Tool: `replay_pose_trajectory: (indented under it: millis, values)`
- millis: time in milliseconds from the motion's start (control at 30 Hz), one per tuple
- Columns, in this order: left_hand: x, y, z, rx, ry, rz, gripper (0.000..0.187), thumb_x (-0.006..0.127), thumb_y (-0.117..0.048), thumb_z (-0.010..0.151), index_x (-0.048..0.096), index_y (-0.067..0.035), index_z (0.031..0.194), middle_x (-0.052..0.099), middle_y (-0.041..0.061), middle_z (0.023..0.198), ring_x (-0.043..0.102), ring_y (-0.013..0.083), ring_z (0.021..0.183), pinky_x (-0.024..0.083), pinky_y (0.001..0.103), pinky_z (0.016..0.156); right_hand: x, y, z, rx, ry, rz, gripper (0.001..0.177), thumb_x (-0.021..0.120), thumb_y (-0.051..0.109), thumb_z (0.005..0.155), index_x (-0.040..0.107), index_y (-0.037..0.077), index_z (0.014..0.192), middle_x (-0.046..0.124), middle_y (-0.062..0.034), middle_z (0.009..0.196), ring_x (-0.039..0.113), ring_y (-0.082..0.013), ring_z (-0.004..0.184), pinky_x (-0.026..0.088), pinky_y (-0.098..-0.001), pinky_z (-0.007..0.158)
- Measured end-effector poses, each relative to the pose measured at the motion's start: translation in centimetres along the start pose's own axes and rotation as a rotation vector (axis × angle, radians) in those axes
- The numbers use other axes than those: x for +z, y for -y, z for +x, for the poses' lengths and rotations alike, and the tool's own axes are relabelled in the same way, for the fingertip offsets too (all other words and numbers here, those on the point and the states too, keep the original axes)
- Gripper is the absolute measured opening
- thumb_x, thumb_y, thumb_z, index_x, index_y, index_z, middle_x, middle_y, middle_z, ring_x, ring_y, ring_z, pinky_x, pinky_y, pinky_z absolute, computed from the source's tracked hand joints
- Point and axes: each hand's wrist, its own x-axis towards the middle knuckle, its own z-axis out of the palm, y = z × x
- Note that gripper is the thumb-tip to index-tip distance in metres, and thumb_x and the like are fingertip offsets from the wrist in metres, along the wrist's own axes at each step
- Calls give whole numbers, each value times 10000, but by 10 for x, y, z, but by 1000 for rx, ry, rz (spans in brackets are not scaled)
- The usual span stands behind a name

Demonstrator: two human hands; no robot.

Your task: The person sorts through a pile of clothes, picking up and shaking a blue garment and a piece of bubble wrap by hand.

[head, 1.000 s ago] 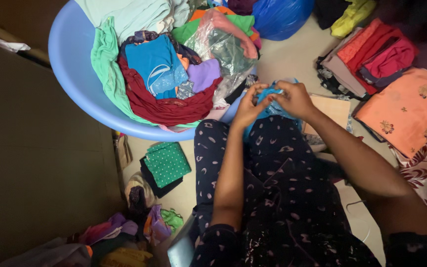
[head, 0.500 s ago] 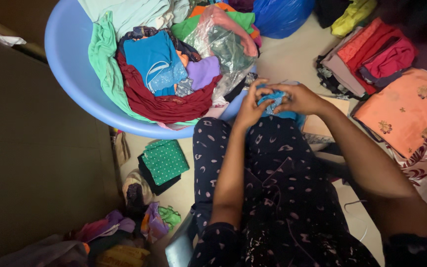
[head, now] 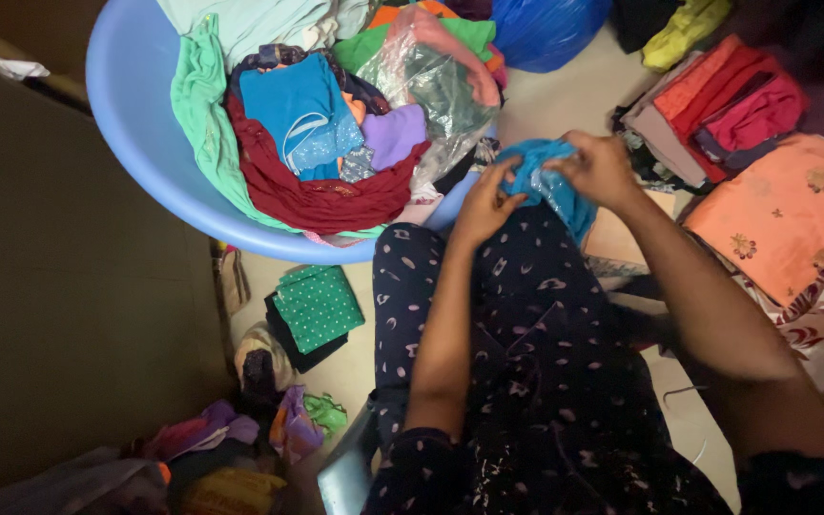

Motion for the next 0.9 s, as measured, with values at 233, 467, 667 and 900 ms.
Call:
replay_pose_trajectory:
  millis: [233,467,667,900]
  values:
    - [20,9,-5,156,-164,226,209,646,-256,1004,661,-109,1151,714,115,1039,693,303,827,543,378,743,-11,-28,4,159,-257,325,160,821,71,959,666,27,962,560,63,755,472,-30,680,393,-233,612]
    - [25,30,3,-15,-250,-22,228,522,-248,1081,638,-52,1070,663,148,808,644,213,690,503,332,669,-18,-48,4,149,-428,496,160,804,16,1014,647,46,1018,565,83,835,480,-18,740,403,-212,670]
    - [13,43,2,-51,-88,-262,214,618,-258,1002,659,-48,1016,719,72,890,612,90,776,499,320,653,-15,-73,5,212,-561,457,166,787,11,1028,626,50,1020,566,52,836,483,-46,726,393,-227,663]
    - [-26,68,-3,-33,2,-107,196,749,-235,973,751,-47,915,663,28,761,556,87,747,439,304,663,-51,-128,7,57,-816,634,164,793,-13,1074,661,44,1151,691,-9,1064,614,-105,916,524,-268,849]
